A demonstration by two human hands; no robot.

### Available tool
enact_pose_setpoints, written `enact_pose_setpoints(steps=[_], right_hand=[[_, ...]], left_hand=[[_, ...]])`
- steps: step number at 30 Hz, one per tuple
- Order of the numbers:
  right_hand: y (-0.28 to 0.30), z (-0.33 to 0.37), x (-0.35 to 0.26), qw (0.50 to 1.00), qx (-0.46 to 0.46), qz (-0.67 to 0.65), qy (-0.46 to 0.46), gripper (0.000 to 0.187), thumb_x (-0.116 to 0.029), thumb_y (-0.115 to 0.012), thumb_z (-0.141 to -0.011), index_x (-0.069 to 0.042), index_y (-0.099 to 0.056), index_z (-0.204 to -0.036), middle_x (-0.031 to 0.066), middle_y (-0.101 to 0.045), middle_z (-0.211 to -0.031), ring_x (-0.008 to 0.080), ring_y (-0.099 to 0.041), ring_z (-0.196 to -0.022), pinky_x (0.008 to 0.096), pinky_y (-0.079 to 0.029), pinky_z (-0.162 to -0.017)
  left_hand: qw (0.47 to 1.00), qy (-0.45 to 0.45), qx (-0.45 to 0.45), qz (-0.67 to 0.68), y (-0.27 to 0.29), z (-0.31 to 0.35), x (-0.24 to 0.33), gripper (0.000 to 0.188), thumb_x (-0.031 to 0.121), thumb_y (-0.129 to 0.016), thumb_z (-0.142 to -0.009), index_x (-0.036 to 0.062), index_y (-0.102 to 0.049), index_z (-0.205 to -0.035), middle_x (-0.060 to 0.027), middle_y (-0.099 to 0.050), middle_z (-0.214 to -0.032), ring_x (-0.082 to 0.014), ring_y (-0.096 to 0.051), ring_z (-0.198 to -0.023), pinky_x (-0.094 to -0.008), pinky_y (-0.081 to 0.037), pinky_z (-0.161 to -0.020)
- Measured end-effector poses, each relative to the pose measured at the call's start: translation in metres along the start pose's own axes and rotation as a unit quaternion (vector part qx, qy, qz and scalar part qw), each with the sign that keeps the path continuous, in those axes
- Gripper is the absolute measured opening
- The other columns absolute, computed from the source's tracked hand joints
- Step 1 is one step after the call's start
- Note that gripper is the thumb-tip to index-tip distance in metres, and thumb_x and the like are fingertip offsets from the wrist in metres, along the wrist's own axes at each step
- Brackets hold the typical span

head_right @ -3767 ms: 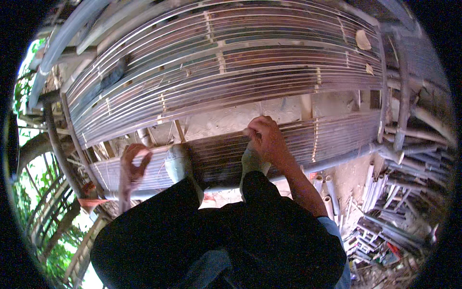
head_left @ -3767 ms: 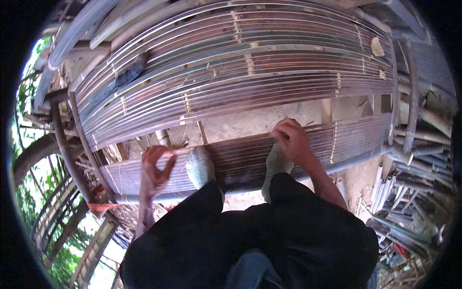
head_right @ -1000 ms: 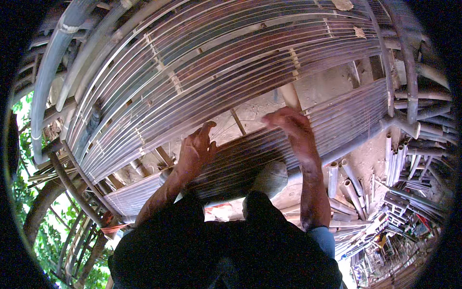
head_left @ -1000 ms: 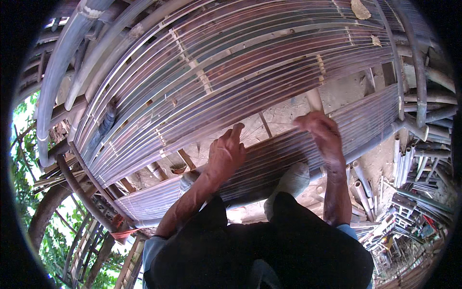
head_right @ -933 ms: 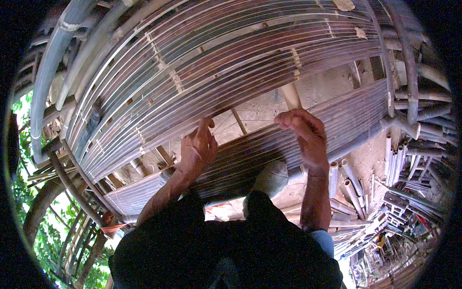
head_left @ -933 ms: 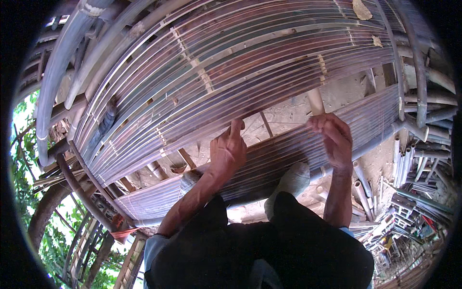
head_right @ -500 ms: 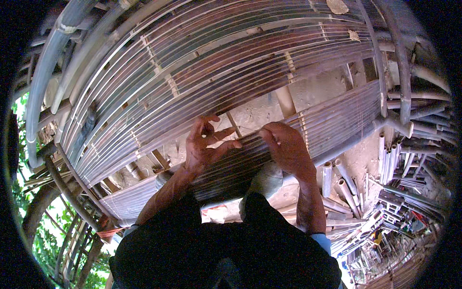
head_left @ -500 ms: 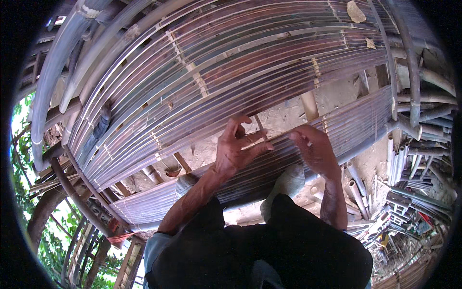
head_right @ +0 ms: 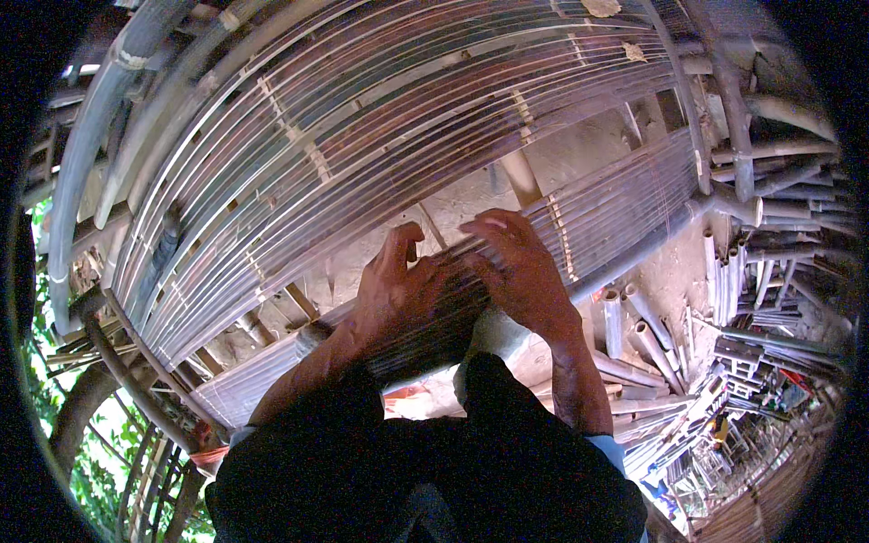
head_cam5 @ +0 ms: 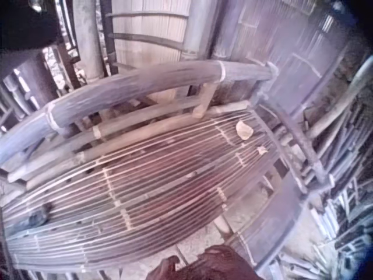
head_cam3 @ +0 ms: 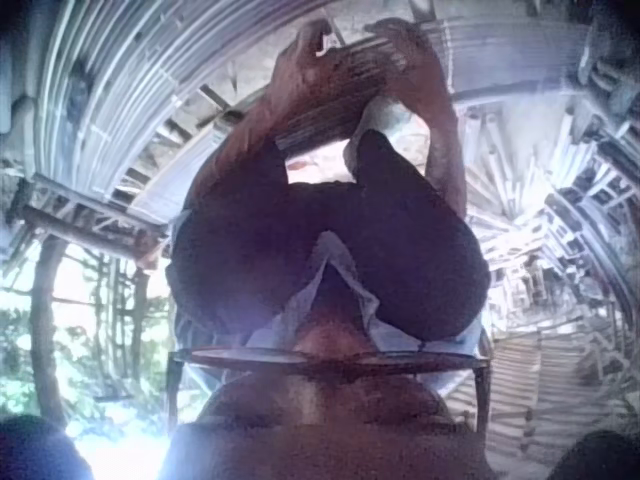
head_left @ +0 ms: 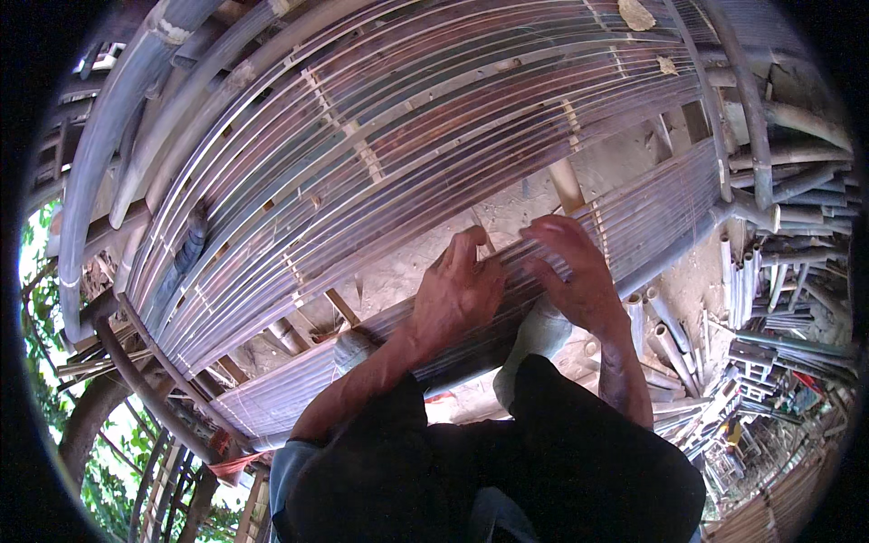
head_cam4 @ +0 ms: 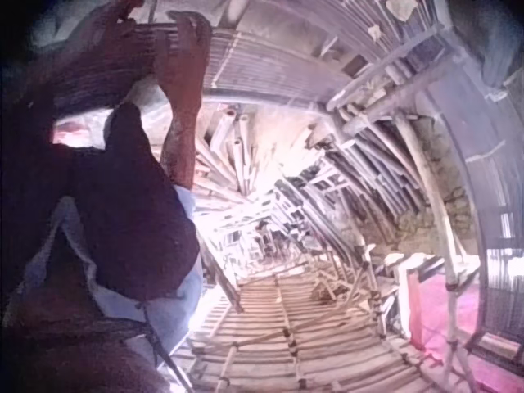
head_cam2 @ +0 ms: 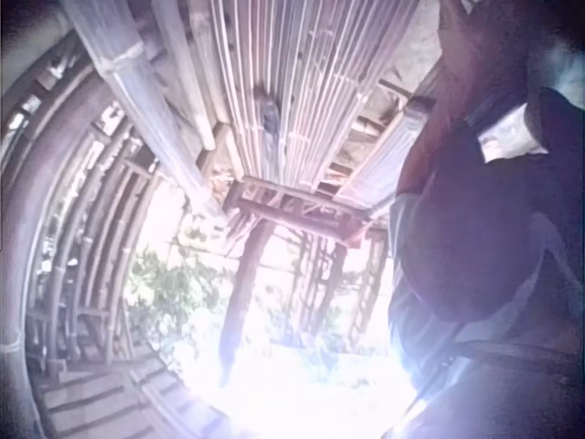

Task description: The person is weaving and tying thin bamboo strips to secure horizontal bamboo slats onto a frame by hand.

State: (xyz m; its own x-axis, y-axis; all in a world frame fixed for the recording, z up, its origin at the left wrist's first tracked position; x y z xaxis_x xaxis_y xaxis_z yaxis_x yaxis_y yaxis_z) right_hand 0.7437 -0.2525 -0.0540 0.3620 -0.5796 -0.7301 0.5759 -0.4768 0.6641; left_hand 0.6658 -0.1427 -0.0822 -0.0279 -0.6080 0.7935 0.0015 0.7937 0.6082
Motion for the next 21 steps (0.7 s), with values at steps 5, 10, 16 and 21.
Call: enact_pose_setpoints(steps=[5, 10, 16, 21], right_hand=[[0.021, 0.055, 0.016, 0.989, 0.072, -0.039, -0.122, 0.016, -0.013, -0.073, -0.088, -0.001, -0.067, -0.095, 0.0089, -0.067, -0.095, 0.0226, -0.063, -0.093, 0.0358, -0.05, -0.084], [-0.037, 0.128, 0.032, 0.894, -0.119, -0.304, -0.308, 0.017, -0.018, -0.068, -0.094, -0.001, -0.066, -0.092, 0.0052, -0.068, -0.081, 0.0185, -0.063, -0.079, 0.0342, -0.05, -0.079], [-0.007, 0.196, 0.038, 0.652, 0.168, -0.618, -0.406, 0.012, -0.016, -0.062, -0.099, -0.009, -0.052, -0.094, -0.0063, -0.036, -0.057, 0.0058, -0.038, -0.045, 0.0226, -0.033, -0.041], [0.051, 0.278, 0.051, 0.699, 0.256, -0.527, -0.41, 0.014, -0.02, -0.057, -0.103, -0.008, -0.055, -0.097, -0.0111, -0.03, -0.057, 0.0009, -0.025, -0.041, 0.0205, -0.017, -0.035]], left_hand=[[0.972, -0.161, 0.116, -0.129, 0.035, 0.019, 0.081, 0.017, 0.016, -0.071, -0.08, 0.0001, -0.066, -0.084, -0.0198, -0.058, -0.106, -0.0307, -0.061, -0.101, -0.0461, -0.054, -0.082], [0.923, -0.342, -0.174, -0.015, -0.035, 0.082, 0.148, 0.016, 0.017, -0.064, -0.083, 0.0044, -0.063, -0.093, -0.0124, -0.06, -0.088, -0.0264, -0.064, -0.091, -0.0459, -0.05, -0.087], [0.91, -0.36, -0.18, 0.097, -0.044, 0.086, 0.163, 0.026, 0.023, -0.062, -0.086, 0.0061, -0.061, -0.105, -0.0091, -0.061, -0.083, -0.027, -0.064, -0.082, -0.0408, -0.05, -0.081], [0.979, -0.074, 0.001, 0.191, 0.003, 0.02, 0.034, 0.032, 0.015, -0.083, -0.075, 0.006, -0.066, -0.1, -0.0142, -0.063, -0.094, -0.0317, -0.062, -0.088, -0.0417, -0.051, -0.078]])
Point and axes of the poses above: each hand's wrist, its own z-axis away from the middle knuckle, its own y-axis out of the back of the hand, x = y × z, the point moved 10 cm from there along -z, towards the middle knuckle
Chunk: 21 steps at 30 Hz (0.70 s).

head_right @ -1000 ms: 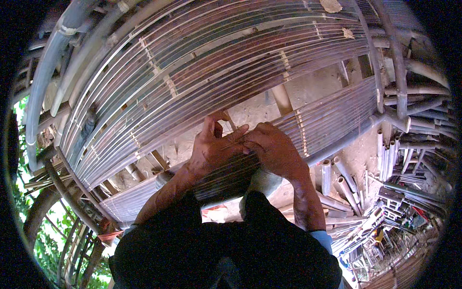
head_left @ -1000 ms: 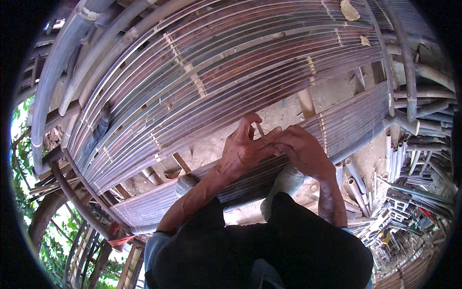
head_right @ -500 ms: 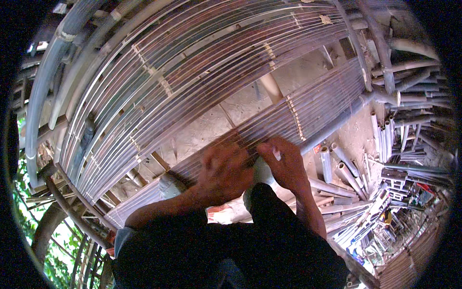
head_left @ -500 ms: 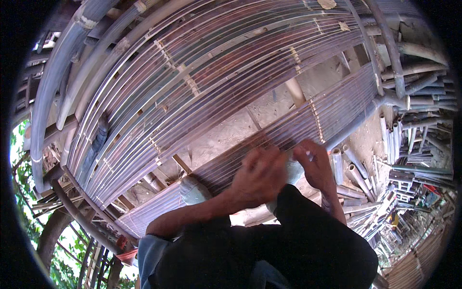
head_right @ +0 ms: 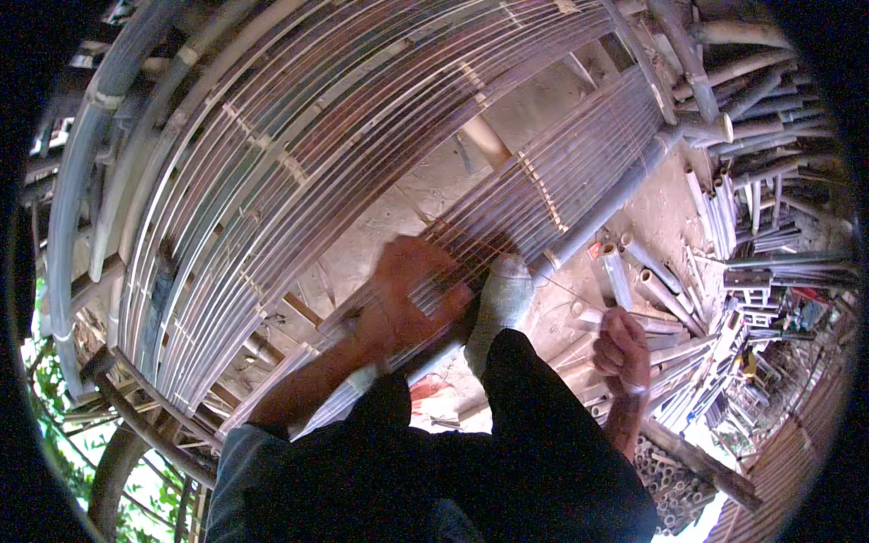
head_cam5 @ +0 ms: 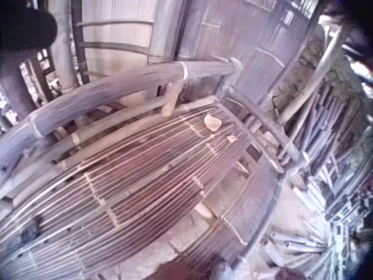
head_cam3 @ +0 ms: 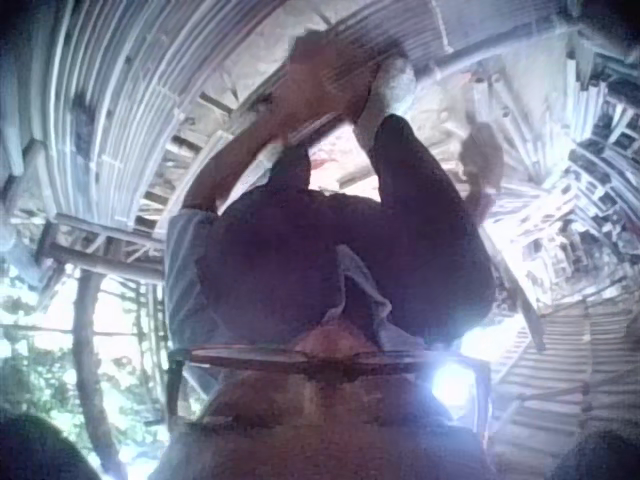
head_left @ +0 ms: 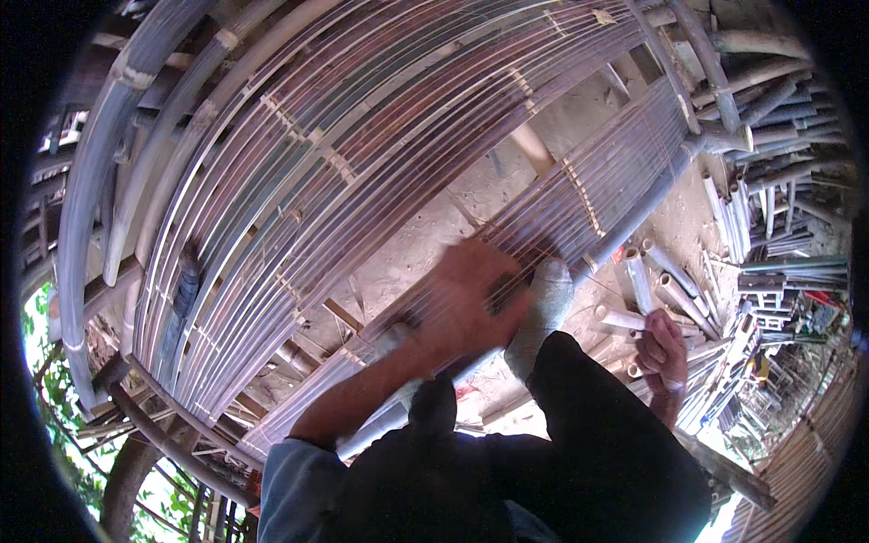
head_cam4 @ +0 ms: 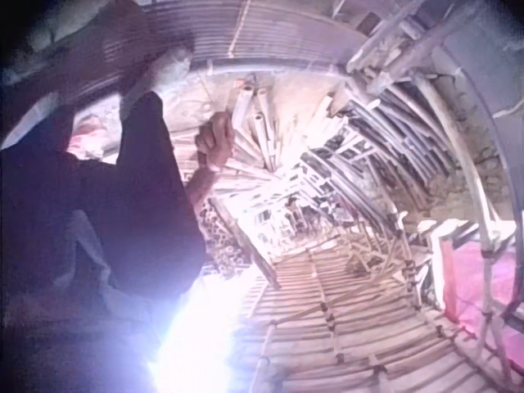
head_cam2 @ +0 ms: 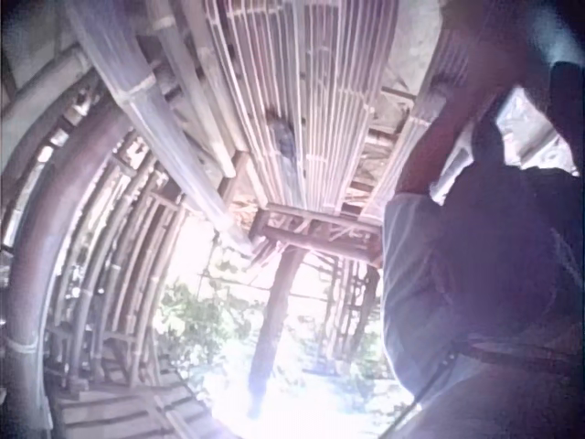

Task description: The person is weaving and tying thin bamboo strips to secure horizontal bamboo slats onto a frame by hand.

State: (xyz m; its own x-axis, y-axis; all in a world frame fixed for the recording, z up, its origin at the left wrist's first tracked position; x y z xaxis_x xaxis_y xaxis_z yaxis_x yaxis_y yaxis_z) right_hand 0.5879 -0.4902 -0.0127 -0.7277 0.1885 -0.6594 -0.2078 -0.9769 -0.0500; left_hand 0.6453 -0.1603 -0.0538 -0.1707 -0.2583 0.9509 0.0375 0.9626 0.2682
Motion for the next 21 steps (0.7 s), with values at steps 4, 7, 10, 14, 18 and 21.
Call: enact_pose_setpoints(steps=[4, 7, 10, 14, 18, 21], right_hand=[[0.075, 0.041, -0.023, 0.965, 0.055, 0.255, -0.008, 0.025, -0.027, -0.066, -0.099, -0.003, -0.068, -0.09, -0.0091, -0.041, -0.057, -0.0001, -0.03, -0.045, 0.0199, -0.018, -0.041], [0.15, 0.068, -0.048, 0.853, 0.148, 0.501, -0.012, 0.033, -0.034, -0.074, -0.092, -0.003, -0.068, -0.081, -0.0038, -0.054, -0.06, 0.0059, -0.044, -0.047, 0.0242, -0.032, -0.044], [0.218, 0.074, -0.066, 0.707, 0.207, 0.673, -0.07, 0.031, -0.027, -0.078, -0.087, 0.003, -0.071, -0.094, 0.0053, -0.063, -0.066, 0.0149, -0.059, -0.057, 0.032, -0.047, -0.053], [0.101, 0.024, -0.071, 0.534, 0.191, 0.79, 0.235, 0.055, -0.013, -0.076, -0.086, -0.005, -0.056, -0.137, 0.0223, -0.063, -0.127, 0.0272, -0.064, -0.113, 0.0394, -0.05, -0.097], [-0.096, -0.078, -0.005, 0.82, 0.054, 0.465, 0.329, 0.051, -0.012, -0.079, -0.085, -0.007, -0.058, -0.131, 0.0134, -0.064, -0.124, 0.0269, -0.061, -0.116, 0.039, -0.05, -0.099], [-0.205, -0.095, 0.027, 0.736, 0.027, 0.564, 0.373, 0.049, -0.019, -0.085, -0.079, -0.01, -0.064, -0.122, 0.012, -0.06, -0.118, 0.0308, -0.061, -0.112, 0.0403, -0.052, -0.092]], left_hand=[[0.991, 0.063, 0.11, -0.04, 0.025, 0.017, -0.092, 0.025, 0.013, -0.079, -0.082, 0.0035, -0.064, -0.1, -0.0128, -0.064, -0.091, -0.0262, -0.063, -0.082, -0.0387, -0.052, -0.075], [0.98, 0.188, 0.059, 0.009, 0.007, 0.025, -0.136, 0.028, 0.017, -0.074, -0.089, 0.0012, -0.063, -0.109, -0.0112, -0.065, -0.091, -0.0221, -0.065, -0.083, -0.035, -0.053, -0.076], [0.894, 0.394, 0.024, 0.21, -0.027, 0.038, -0.181, 0.047, 0.022, -0.065, -0.094, -0.0011, -0.056, -0.134, -0.0075, -0.067, -0.091, -0.0128, -0.062, -0.086, -0.0291, -0.05, -0.075], [0.84, 0.4, 0.019, 0.367, -0.049, 0.037, -0.18, 0.052, 0.019, -0.059, -0.093, -0.0002, -0.053, -0.142, -0.0041, -0.066, -0.09, -0.0098, -0.06, -0.083, -0.0257, -0.049, -0.077], [0.88, 0.361, -0.035, 0.305, -0.045, 0.03, -0.173, 0.048, 0.021, -0.055, -0.095, 0.001, -0.057, -0.139, -0.0078, -0.069, -0.101, -0.0111, -0.061, -0.089, -0.0256, -0.048, -0.083], [0.828, 0.429, -0.093, 0.348, -0.049, 0.045, -0.189, 0.043, 0.023, -0.055, -0.097, -0.0028, -0.059, -0.132, -0.0171, -0.066, -0.121, -0.0226, -0.067, -0.103, -0.0328, -0.053, -0.092]])
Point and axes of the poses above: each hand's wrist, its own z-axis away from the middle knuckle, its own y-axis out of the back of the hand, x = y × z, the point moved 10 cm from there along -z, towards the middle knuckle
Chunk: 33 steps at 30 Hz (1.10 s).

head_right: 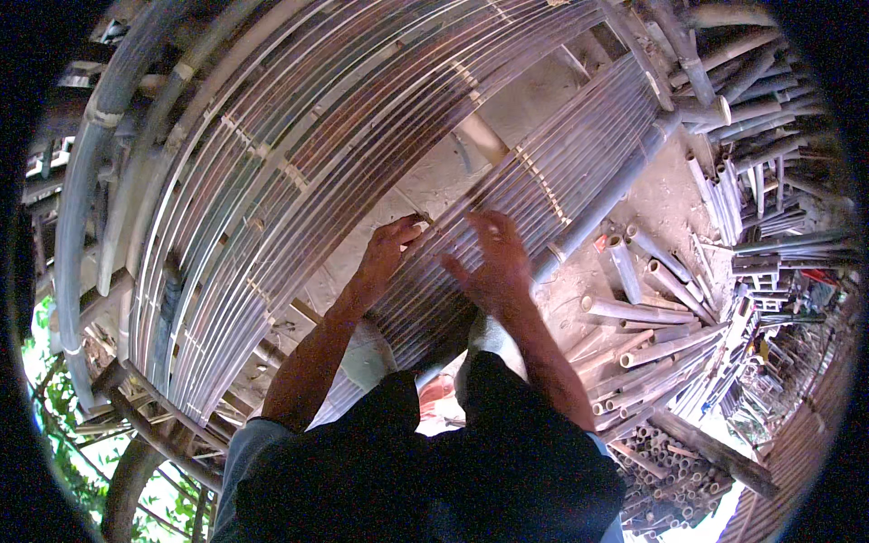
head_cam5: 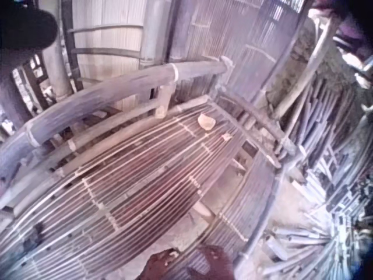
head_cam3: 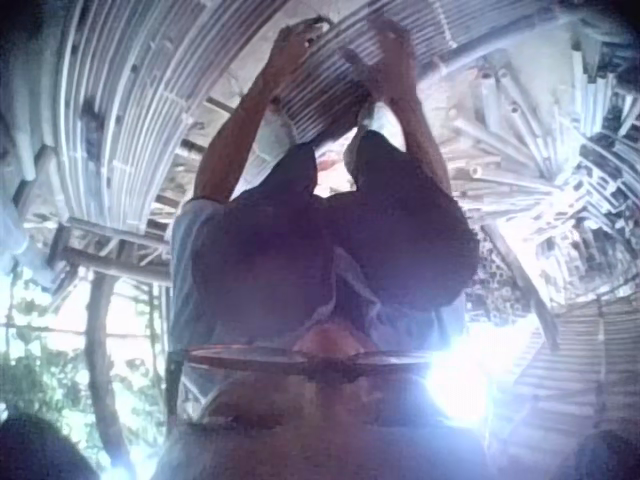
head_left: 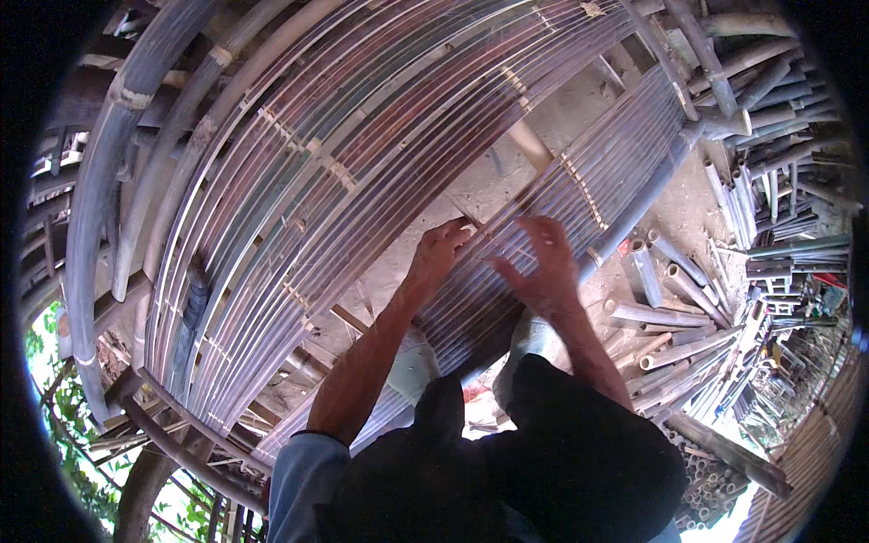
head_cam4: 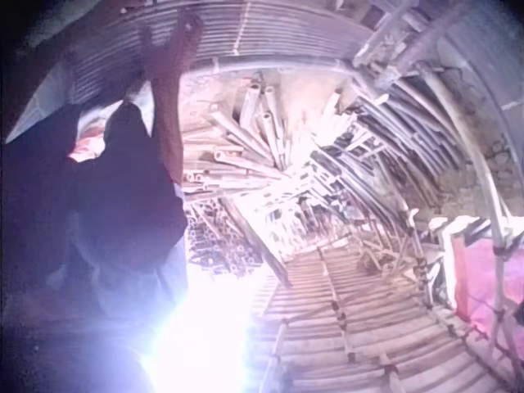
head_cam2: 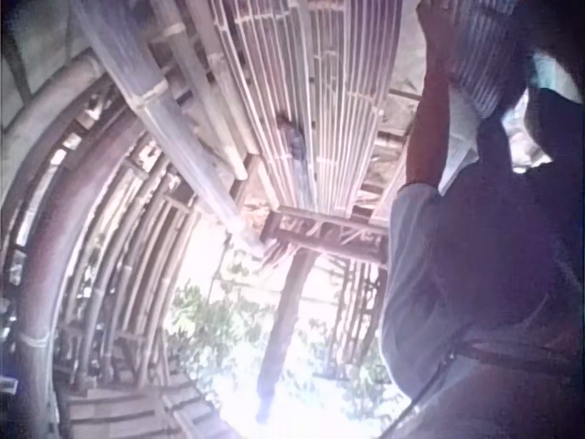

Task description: The person is weaving and tying thin bamboo strips to secure horizontal bamboo slats onto a frame by hand.

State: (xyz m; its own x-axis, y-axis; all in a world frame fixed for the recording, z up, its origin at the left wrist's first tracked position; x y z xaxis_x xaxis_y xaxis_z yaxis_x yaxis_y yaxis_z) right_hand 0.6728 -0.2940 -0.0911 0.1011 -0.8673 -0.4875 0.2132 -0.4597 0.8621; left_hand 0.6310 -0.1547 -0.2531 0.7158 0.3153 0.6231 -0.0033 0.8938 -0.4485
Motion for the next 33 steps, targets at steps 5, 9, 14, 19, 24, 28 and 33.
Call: enact_pose_setpoints(steps=[5, 9, 14, 19, 24, 28, 33], right_hand=[[-0.028, 0.014, 0.009, 0.997, 0.027, 0.001, 0.075, 0.026, -0.013, -0.079, -0.084, -0.008, -0.068, -0.106, 0.0119, -0.061, -0.114, 0.0296, -0.063, -0.105, 0.0383, -0.054, -0.085], [-0.029, 0.015, 0.039, 0.974, -0.024, -0.216, -0.063, 0.012, -0.005, -0.07, -0.089, -0.005, -0.068, -0.101, 0.0087, -0.064, -0.107, 0.0192, -0.065, -0.095, 0.0345, -0.054, -0.075], [-0.024, 0.005, 0.053, 0.856, -0.096, -0.471, -0.189, 0.015, -0.015, -0.067, -0.095, -0.001, -0.067, -0.099, 0.0042, -0.064, -0.097, 0.0156, -0.065, -0.092, 0.0337, -0.056, -0.073], [0.013, -0.015, 0.035, 0.829, 0.014, -0.537, -0.154, 0.024, -0.023, -0.057, -0.101, -0.002, -0.067, -0.098, 0.0045, -0.064, -0.087, 0.0196, -0.064, -0.078, 0.0338, -0.05, -0.09], [-0.006, -0.015, 0.031, 0.707, -0.046, -0.692, -0.139, 0.027, -0.021, -0.051, -0.103, -0.006, -0.057, -0.081, 0.0028, -0.055, -0.076, 0.0192, -0.052, -0.075, 0.039, -0.039, -0.105], [-0.003, -0.004, 0.026, 0.584, -0.012, -0.799, -0.141, 0.038, -0.014, -0.055, -0.099, -0.015, -0.035, -0.066, -0.0044, -0.033, -0.064, 0.0152, -0.036, -0.061, 0.0395, -0.042, -0.088], [-0.001, 0.052, 0.051, 0.75, 0.024, -0.641, -0.161, 0.041, -0.005, -0.059, -0.095, -0.012, -0.035, -0.063, -0.0024, -0.036, -0.062, 0.0124, -0.036, -0.063, 0.0356, -0.039, -0.073]], left_hand=[[0.99, -0.074, 0.011, -0.116, -0.009, 0.003, 0.019, 0.048, 0.023, -0.055, -0.095, -0.0006, -0.058, -0.137, -0.0114, -0.07, -0.114, -0.0165, -0.064, -0.102, -0.0276, -0.047, -0.094], [0.994, -0.04, 0.018, -0.105, -0.011, 0.004, 0.019, 0.046, 0.025, -0.055, -0.095, -0.0009, -0.062, -0.132, -0.012, -0.07, -0.116, -0.0161, -0.064, -0.105, -0.0265, -0.046, -0.095], [0.975, -0.114, 0.006, -0.188, -0.006, 0.001, 0.021, 0.036, 0.019, -0.055, -0.097, -0.0006, -0.064, -0.126, -0.0134, -0.068, -0.122, -0.0207, -0.065, -0.107, -0.0309, -0.049, -0.096], [0.968, -0.091, -0.011, -0.232, -0.014, 0.001, 0.022, 0.033, 0.014, -0.053, -0.1, -0.0019, -0.062, -0.127, -0.0148, -0.066, -0.126, -0.0217, -0.065, -0.111, -0.0322, -0.049, -0.099], [0.963, -0.133, 0.002, -0.236, -0.004, -0.004, 0.005, 0.041, 0.033, -0.053, -0.1, 0.0057, -0.067, -0.128, -0.0169, -0.071, -0.114, -0.0222, -0.064, -0.108, -0.0321, -0.046, -0.099], [0.981, -0.114, -0.009, -0.154, -0.013, -0.003, -0.005, 0.044, 0.035, -0.051, -0.101, 0.0046, -0.066, -0.129, -0.0161, -0.072, -0.109, -0.0263, -0.064, -0.104, -0.0368, -0.045, -0.099], [0.799, -0.265, 0.294, -0.452, -0.06, 0.069, 0.075, 0.031, 0.029, -0.056, -0.1, 0.0003, -0.064, -0.108, -0.0131, -0.068, -0.089, -0.0326, -0.062, -0.087, -0.0447, -0.046, -0.092]])
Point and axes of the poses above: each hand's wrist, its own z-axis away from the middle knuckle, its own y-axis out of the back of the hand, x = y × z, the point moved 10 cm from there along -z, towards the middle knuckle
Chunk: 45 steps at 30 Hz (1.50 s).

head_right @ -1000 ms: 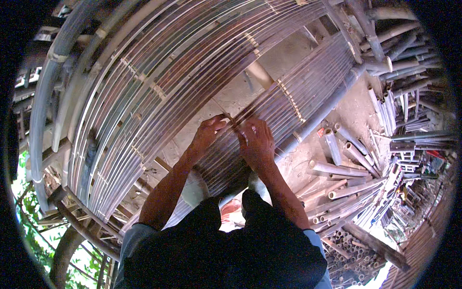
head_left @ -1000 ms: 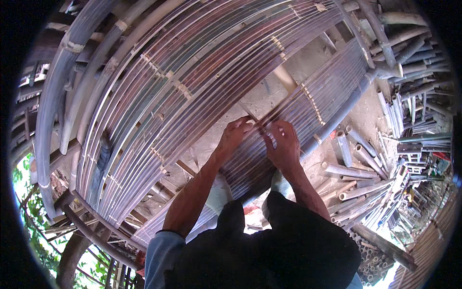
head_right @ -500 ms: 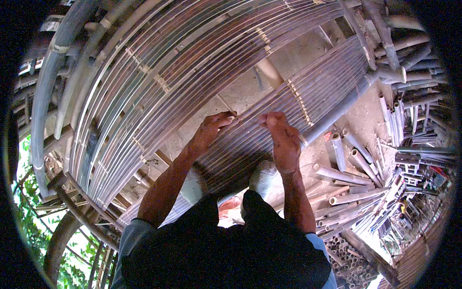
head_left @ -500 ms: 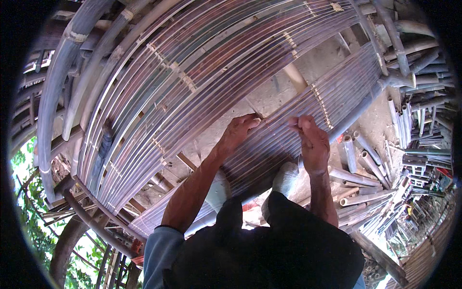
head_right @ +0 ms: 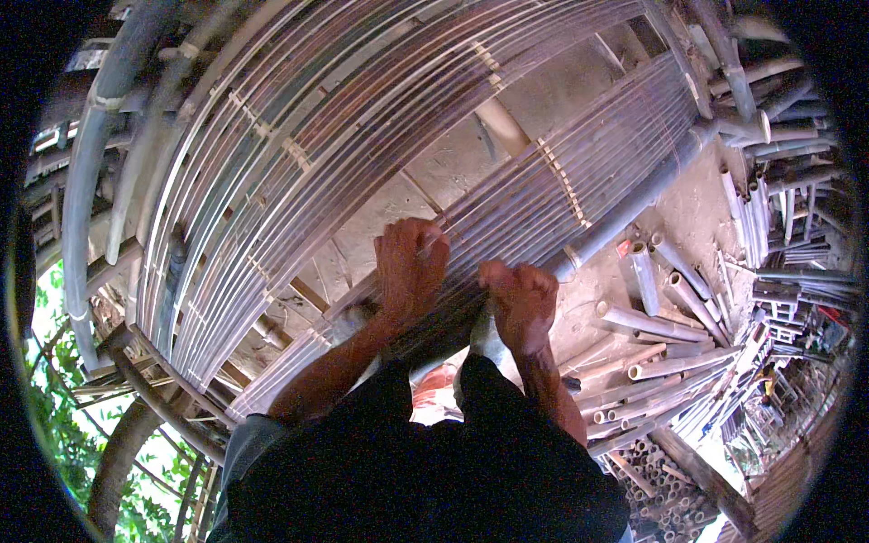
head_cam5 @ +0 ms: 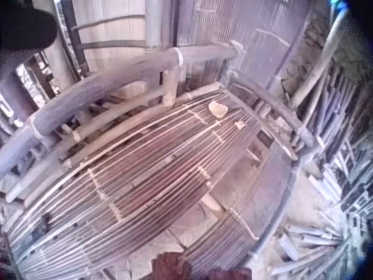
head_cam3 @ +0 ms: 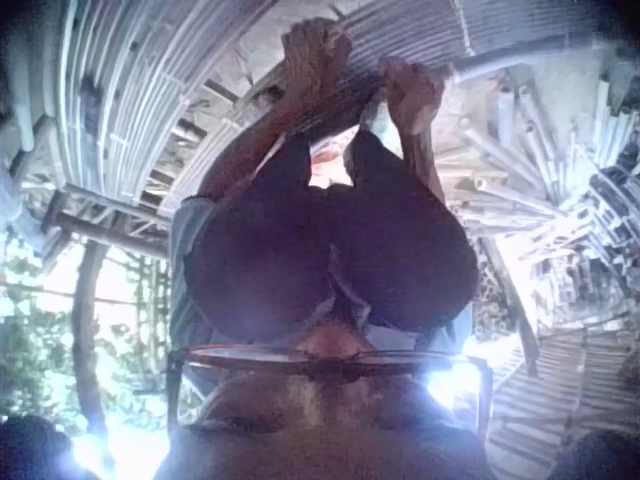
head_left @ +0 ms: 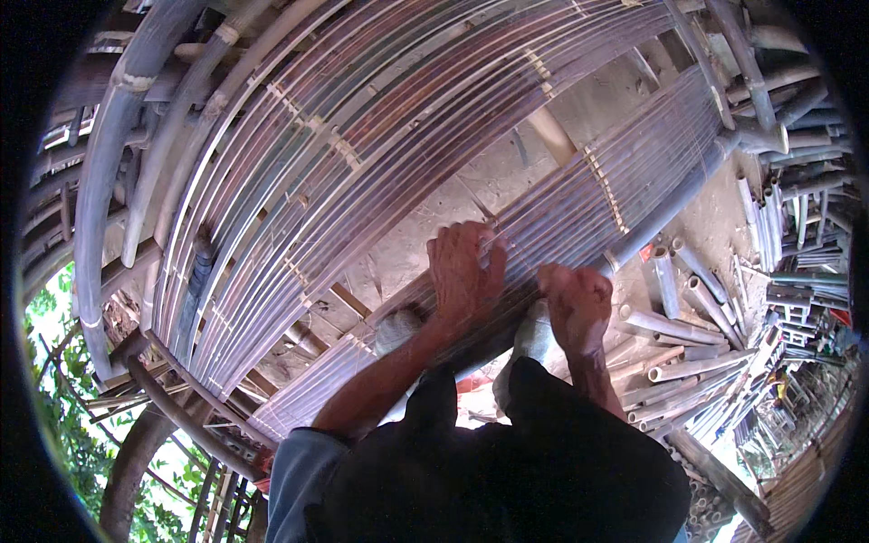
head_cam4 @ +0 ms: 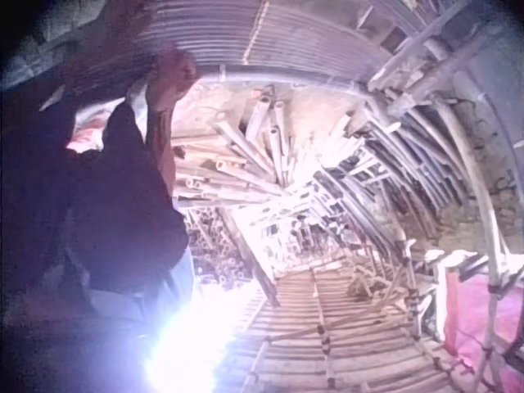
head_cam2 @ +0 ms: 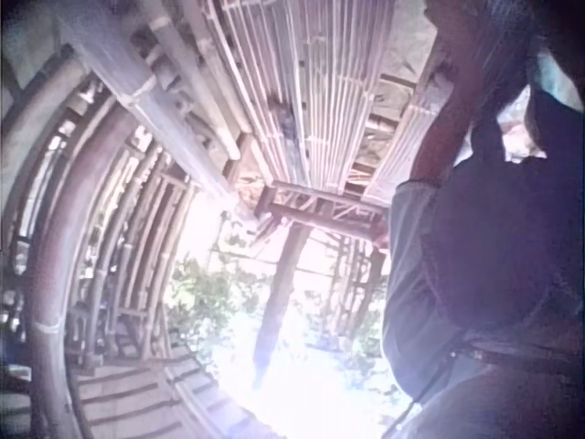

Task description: The person is weaving and tying thin bamboo strips to secure horizontal bamboo slats onto a frame by hand.

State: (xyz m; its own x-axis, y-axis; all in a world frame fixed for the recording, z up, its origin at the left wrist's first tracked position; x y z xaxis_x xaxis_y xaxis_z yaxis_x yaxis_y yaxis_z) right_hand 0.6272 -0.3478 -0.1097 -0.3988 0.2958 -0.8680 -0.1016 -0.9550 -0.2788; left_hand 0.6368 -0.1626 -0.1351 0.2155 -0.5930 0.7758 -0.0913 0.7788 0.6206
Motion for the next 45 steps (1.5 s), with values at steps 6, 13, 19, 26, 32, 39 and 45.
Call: enact_pose_setpoints(steps=[6, 13, 19, 26, 32, 39, 45], right_hand=[[-0.009, 0.024, -0.006, 0.983, 0.006, 0.182, -0.018, 0.058, 0.0, -0.071, -0.09, -0.013, -0.027, -0.054, -0.0062, -0.034, -0.063, 0.005, -0.028, -0.062, 0.0267, -0.02, -0.054], [-0.018, 0.035, -0.021, 0.979, 0.028, 0.204, -0.001, 0.06, -0.002, -0.072, -0.09, -0.014, -0.024, -0.056, -0.0075, -0.029, -0.059, 0.004, -0.023, -0.058, 0.0271, -0.018, -0.05], [0.007, 0.041, 0.013, 0.997, 0.052, 0.026, -0.042, 0.051, -0.005, -0.066, -0.094, -0.011, -0.033, -0.056, -0.0042, -0.037, -0.06, 0.0071, -0.034, -0.059, 0.0285, -0.027, -0.052], [0.116, 0.046, 0.011, 0.973, 0.165, 0.073, -0.146, 0.04, -0.033, -0.058, -0.102, 0.006, -0.067, -0.103, 0.0202, -0.071, -0.106, 0.0261, -0.066, -0.109, 0.0425, -0.056, -0.089], [0.283, 0.095, 0.018, 0.902, 0.232, 0.266, -0.247, 0.051, -0.045, -0.068, -0.094, 0.004, -0.067, -0.11, 0.0165, -0.073, -0.107, 0.0293, -0.07, -0.102, 0.0395, -0.057, -0.084], [0.271, 0.059, -0.074, 0.723, 0.156, 0.672, -0.041, 0.051, -0.049, -0.073, -0.085, -0.002, -0.067, -0.105, 0.0244, -0.07, -0.086, 0.0401, -0.07, -0.084, 0.0475, -0.054, -0.076], [0.182, -0.056, -0.162, 0.699, 0.095, 0.706, 0.057, 0.024, -0.027, -0.07, -0.091, -0.005, -0.068, -0.101, 0.0192, -0.07, -0.091, 0.0379, -0.069, -0.094, 0.0447, -0.054, -0.083]], left_hand=[[0.945, 0.217, -0.088, 0.23, -0.013, 0.021, -0.009, 0.033, 0.03, -0.061, -0.099, -0.0014, -0.058, -0.108, -0.0176, -0.068, -0.094, -0.026, -0.066, -0.086, -0.0387, -0.053, -0.076], [0.577, 0.406, -0.159, 0.691, -0.089, 0.049, -0.009, 0.024, 0.025, -0.053, -0.104, 0.0017, -0.054, -0.11, -0.0085, -0.06, -0.083, -0.0223, -0.066, -0.077, -0.034, -0.055, -0.066], [0.543, 0.368, -0.199, 0.728, -0.092, 0.052, 0.004, 0.028, 0.025, -0.053, -0.105, 0.0024, -0.053, -0.121, -0.0044, -0.055, -0.072, -0.0242, -0.069, -0.072, -0.035, -0.059, -0.067], [0.934, 0.145, -0.22, 0.24, -0.023, 0.007, -0.028, 0.016, 0.012, -0.065, -0.094, 0.0023, -0.069, -0.105, -0.011, -0.07, -0.079, -0.0155, -0.069, -0.073, -0.0313, -0.056, -0.065], [0.992, -0.07, -0.022, 0.106, 0.093, -0.061, -0.016, 0.012, 0.01, -0.071, -0.089, 0.0046, -0.072, -0.1, -0.011, -0.07, -0.072, -0.0172, -0.066, -0.06, -0.0322, -0.052, -0.057], [0.99, -0.087, 0.009, 0.107, 0.142, -0.079, -0.04, 0.012, 0.01, -0.067, -0.091, 0.0016, -0.072, -0.097, -0.013, -0.069, -0.069, -0.019, -0.068, -0.061, -0.0334, -0.053, -0.059], [0.991, -0.042, 0.0, 0.125, 0.159, -0.091, -0.056, 0.009, 0.008, -0.068, -0.09, 0.0012, -0.071, -0.095, -0.0113, -0.068, -0.068, -0.0157, -0.065, -0.059, -0.0318, -0.05, -0.056]])
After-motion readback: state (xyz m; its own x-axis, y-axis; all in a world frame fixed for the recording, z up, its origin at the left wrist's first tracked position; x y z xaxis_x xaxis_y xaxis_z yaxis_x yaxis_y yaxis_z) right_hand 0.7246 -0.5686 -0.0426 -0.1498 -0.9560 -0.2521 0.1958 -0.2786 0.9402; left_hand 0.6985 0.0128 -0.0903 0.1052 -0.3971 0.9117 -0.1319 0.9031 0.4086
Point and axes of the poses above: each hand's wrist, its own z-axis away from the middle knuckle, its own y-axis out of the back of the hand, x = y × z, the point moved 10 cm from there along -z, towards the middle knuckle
